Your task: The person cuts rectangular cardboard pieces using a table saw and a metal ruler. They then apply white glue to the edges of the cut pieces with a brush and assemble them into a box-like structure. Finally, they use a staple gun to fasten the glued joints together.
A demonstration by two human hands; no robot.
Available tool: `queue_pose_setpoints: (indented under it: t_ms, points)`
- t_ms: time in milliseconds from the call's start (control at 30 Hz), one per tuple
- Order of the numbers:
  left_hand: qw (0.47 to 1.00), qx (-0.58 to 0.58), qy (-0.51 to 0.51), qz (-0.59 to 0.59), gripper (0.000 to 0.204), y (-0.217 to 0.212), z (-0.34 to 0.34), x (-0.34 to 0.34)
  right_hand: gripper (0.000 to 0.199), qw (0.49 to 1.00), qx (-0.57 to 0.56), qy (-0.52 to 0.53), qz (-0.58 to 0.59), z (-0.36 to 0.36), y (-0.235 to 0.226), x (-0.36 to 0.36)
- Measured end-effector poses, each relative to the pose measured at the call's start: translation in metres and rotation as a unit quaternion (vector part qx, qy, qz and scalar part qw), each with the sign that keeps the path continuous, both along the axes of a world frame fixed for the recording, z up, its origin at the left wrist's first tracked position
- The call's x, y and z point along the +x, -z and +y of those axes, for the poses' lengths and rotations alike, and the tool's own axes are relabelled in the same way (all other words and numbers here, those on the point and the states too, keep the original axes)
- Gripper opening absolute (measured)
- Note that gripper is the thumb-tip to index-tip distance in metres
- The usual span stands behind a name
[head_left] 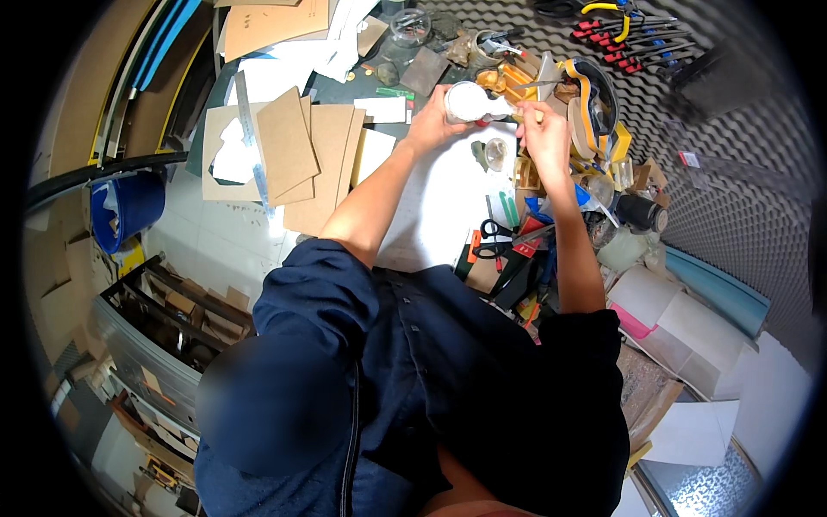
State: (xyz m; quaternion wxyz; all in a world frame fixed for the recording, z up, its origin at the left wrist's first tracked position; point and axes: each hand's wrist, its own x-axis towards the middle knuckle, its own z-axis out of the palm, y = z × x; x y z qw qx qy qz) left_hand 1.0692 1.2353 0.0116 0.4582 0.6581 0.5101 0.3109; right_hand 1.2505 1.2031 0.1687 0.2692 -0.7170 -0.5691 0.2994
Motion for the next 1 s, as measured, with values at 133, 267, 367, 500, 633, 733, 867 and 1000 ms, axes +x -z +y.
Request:
queue_pose_setpoints:
  t_ms: [133,267,367,500,633,733,867,1000]
  points:
    - [1.0,-0.014,0.0,0.0,0.083,-0.003,0.0,0.0,0.026,0.998,0.038,0.008,0.046,0.001,-0.004,0.001]
    - [1.0,-0.005,0.003,-0.01,0.083,-0.003,-0.001,0.001,0.028,1.0,-0.016,-0.023,0.004,0.002,-0.004,0.002]
    - [1.0,0.018,0.008,-0.012,0.082,0.003,0.002,0.0,0.029,0.999,0.017,0.041,0.025,-0.01,-0.011,0.011]
    - [0.999,0.025,0.036,-0.006,0.083,0.007,0.017,-0.008,0.029,0.961,0.064,0.045,0.266,-0.052,-0.026,0.017]
    - [0.998,-0.016,0.041,0.042,0.105,-0.013,0.02,-0.017,0.031,0.947,0.071,0.155,0.271,-0.102,-0.032,0.005]
    - [0.998,0.04,0.033,0.037,0.094,-0.04,-0.007,-0.044,0.033,0.916,0.087,0.241,0.308,-0.147,-0.032,0.0]
    - [0.965,0.138,-0.219,0.045,0.064,-0.062,-0.063,-0.155,0.033,0.805,0.105,0.345,0.472,-0.204,-0.017,-0.001]
    - [0.892,-0.058,-0.336,0.297,0.078,-0.036,-0.064,-0.29,0.036,0.756,0.121,0.37,0.527,-0.255,-0.006,-0.02]
